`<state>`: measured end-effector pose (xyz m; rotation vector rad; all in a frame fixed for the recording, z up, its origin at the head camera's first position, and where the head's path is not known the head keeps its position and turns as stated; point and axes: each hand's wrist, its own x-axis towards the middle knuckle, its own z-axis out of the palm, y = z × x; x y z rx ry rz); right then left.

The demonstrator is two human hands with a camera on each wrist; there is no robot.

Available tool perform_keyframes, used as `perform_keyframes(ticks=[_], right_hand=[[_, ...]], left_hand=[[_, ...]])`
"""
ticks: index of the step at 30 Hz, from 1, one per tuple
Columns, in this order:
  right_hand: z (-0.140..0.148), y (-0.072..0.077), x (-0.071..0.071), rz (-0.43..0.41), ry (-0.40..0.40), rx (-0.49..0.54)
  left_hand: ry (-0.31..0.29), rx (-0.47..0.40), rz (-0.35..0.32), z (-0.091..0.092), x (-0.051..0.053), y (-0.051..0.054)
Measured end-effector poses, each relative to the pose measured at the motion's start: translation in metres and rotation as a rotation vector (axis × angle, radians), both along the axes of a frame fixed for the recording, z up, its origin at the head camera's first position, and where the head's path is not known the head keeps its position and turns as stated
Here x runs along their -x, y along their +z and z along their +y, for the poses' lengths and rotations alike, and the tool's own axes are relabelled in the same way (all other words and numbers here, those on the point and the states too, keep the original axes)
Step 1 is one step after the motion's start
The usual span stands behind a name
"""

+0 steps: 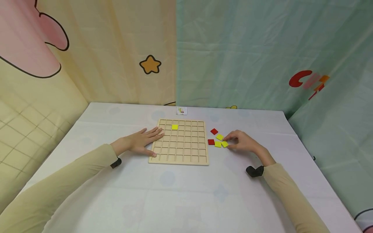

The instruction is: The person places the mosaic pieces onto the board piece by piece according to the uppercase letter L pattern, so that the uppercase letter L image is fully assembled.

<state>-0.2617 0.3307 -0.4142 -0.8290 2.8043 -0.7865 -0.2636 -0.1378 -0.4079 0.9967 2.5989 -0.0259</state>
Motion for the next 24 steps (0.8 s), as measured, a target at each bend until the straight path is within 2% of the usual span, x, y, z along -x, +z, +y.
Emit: perform_keyframes(ticks=[5, 13, 19, 24], right_hand=[[-0.001, 0.0, -0.001, 0.04, -0.008, -0.03], [-0.005, 0.006, -0.005, 0.059, -0.068, -0.059], [-0.011, 0.009, -0.004, 0.108, -0.078, -0.045], [-0.025, 0.012, -0.005, 0.115, -0.108, -0.017]], left_hand=[[-0.006, 0.005, 0.011, -0.001, 0.0, -0.002], [-0.014, -0.001, 0.015, 0.0, 0.001, -0.004], [-0.018, -0.001, 0.018, 0.0, 0.0, -0.001], [-0.019, 0.001, 0.013, 0.0, -0.001, 0.0]])
